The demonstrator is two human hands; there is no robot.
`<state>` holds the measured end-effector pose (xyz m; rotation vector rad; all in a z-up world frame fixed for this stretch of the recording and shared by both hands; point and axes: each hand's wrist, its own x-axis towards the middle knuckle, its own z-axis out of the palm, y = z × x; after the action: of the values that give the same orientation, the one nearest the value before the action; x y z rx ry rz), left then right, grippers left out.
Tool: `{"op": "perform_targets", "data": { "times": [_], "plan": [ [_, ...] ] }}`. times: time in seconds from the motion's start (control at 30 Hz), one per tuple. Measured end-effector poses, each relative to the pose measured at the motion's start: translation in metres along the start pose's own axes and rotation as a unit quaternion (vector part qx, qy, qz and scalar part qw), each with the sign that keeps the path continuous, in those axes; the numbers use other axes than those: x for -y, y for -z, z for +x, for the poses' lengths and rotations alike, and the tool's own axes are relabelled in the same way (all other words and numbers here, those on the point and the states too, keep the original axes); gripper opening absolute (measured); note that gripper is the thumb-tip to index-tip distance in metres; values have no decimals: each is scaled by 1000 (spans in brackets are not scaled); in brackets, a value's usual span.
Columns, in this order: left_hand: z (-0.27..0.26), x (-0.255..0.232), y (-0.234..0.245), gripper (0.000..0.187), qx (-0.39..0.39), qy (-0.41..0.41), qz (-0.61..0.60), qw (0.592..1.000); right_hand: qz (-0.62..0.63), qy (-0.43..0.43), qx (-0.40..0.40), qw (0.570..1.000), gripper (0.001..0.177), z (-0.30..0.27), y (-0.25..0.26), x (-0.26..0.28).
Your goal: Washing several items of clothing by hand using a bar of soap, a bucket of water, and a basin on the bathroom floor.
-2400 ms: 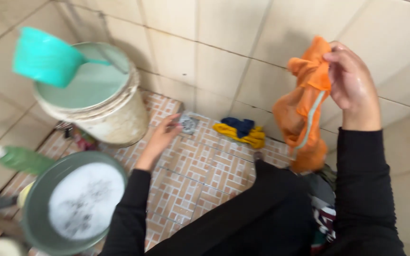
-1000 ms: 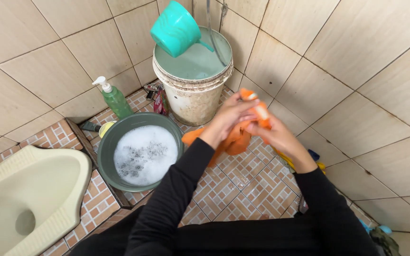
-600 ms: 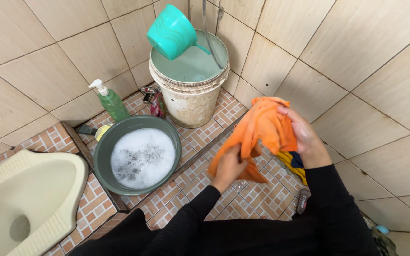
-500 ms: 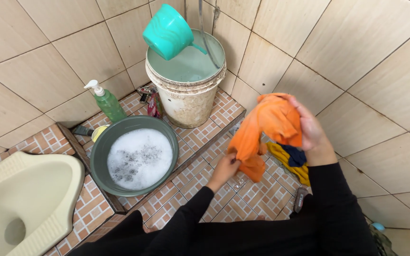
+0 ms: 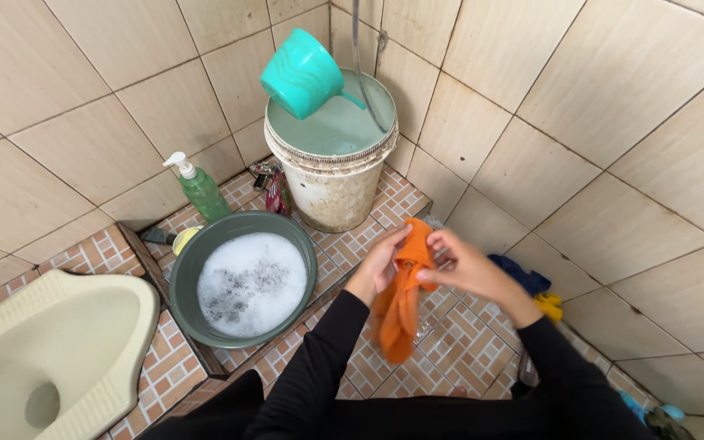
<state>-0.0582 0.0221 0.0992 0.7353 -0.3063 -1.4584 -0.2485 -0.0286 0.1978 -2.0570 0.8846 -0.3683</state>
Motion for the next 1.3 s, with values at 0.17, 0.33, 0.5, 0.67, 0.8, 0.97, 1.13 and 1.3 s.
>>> {"op": "perform_targets", "data": {
  "times": [0.17,0.33,0.5,0.67,0.8,0.97,1.13,1.3],
  "plan": [
    [-17,-20,-11,92,22,30,330,943,135,43,45,989,21,27,-22,-72],
    [0,-27,15,74,14,-81,454,887,301,-84,29,950,16,37,1,-70],
    [-12,-65,45,22,-142,-247,669,687,479,-98,-31,872,10,36,31,-71],
    [9,-78,66,35,-97,31,334,937,214,-67,-155,962,8,37,51,-86],
    [15,-67,7,35,7,57,142,988,-124,60,-329,934,4,12,27,-33],
    [55,-5,-46,36,12,-113,252,961,80,72,-132,985,18,44,-53,-116],
    [24,70,-114,33,61,-62,140,986,153,50,-94,983,17,49,-67,-144],
    [-23,59,-150,34,214,34,118,969,246,21,-36,968,24,43,-58,-144]
  ]
}}
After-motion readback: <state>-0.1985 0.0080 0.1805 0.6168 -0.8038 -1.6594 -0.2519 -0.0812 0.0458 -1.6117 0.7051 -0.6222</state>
